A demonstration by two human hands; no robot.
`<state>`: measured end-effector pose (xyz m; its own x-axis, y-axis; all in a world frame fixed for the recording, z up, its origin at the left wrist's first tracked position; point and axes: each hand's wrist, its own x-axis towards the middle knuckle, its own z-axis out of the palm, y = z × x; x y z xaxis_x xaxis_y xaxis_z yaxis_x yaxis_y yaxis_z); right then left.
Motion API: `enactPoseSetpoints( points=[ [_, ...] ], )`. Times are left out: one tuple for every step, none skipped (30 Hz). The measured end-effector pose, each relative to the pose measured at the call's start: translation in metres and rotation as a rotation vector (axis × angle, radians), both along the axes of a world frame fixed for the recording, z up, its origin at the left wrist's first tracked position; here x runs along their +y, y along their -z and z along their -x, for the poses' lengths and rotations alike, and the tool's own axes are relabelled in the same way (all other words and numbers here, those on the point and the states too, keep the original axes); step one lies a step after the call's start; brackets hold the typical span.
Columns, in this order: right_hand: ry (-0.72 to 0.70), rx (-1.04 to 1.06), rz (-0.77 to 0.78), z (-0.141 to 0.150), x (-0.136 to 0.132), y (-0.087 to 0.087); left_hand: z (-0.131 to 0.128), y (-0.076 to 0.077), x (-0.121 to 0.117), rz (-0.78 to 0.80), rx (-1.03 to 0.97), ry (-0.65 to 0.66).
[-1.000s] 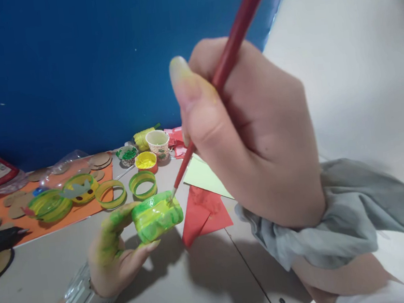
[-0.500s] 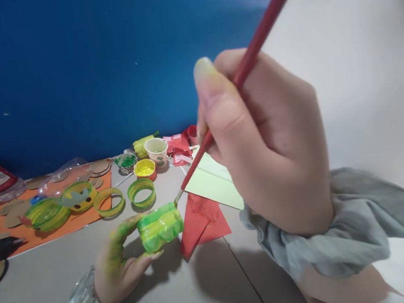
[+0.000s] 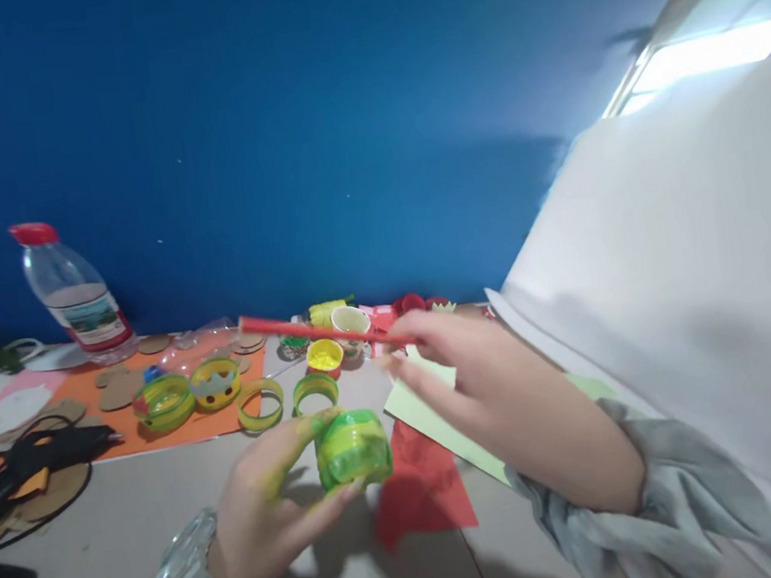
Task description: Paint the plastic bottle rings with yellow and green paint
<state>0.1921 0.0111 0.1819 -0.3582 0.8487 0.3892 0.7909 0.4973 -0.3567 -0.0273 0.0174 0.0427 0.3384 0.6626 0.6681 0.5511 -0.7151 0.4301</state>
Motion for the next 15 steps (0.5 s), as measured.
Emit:
enactPoseSetpoints(
  points=[
    [-0.039,-0.048,0.058,0.002,0.001,0.001,0.001,-0.006,0.0,-0.012,0.002,-0.001],
    [-0.079,-0.088,0.102,0.003,0.001,0.002,0.002,-0.011,0.001,-0.011,0.006,0.01],
    [-0.117,-0.121,0.141,0.005,0.001,0.003,0.003,-0.016,0.001,-0.006,0.006,0.025],
    [-0.149,-0.152,0.18,0.007,0.001,0.005,0.005,-0.02,0.001,-0.004,0.001,0.037],
    [-0.168,-0.18,0.212,0.008,0.0,0.006,0.007,-0.024,0.002,-0.004,-0.006,0.044],
    [-0.174,-0.197,0.231,0.01,0.0,0.006,0.009,-0.026,0.002,-0.005,-0.015,0.045],
    [-0.17,-0.207,0.246,0.011,0.0,0.007,0.01,-0.028,0.002,-0.007,-0.023,0.041],
    [-0.165,-0.213,0.253,0.013,0.0,0.008,0.012,-0.03,0.002,-0.01,-0.037,0.034],
    [-0.158,-0.217,0.259,0.014,0.0,0.008,0.013,-0.031,0.002,-0.006,-0.049,0.034],
    [-0.153,-0.22,0.263,0.015,0.0,0.008,0.014,-0.032,0.002,0.004,-0.059,0.045],
    [-0.147,-0.222,0.273,0.016,0.001,0.008,0.015,-0.034,0.003,0.019,-0.077,0.06],
    [-0.146,-0.221,0.286,0.017,0.001,0.007,0.015,-0.035,0.003,0.041,-0.106,0.081],
    [-0.145,-0.217,0.301,0.017,0.001,0.007,0.016,-0.035,0.003,0.076,-0.149,0.109],
    [-0.145,-0.205,0.317,0.016,0.001,0.006,0.016,-0.035,0.003,0.122,-0.203,0.144],
    [-0.144,-0.181,0.332,0.015,0.001,0.006,0.016,-0.034,0.003,0.183,-0.265,0.181]
  ],
)
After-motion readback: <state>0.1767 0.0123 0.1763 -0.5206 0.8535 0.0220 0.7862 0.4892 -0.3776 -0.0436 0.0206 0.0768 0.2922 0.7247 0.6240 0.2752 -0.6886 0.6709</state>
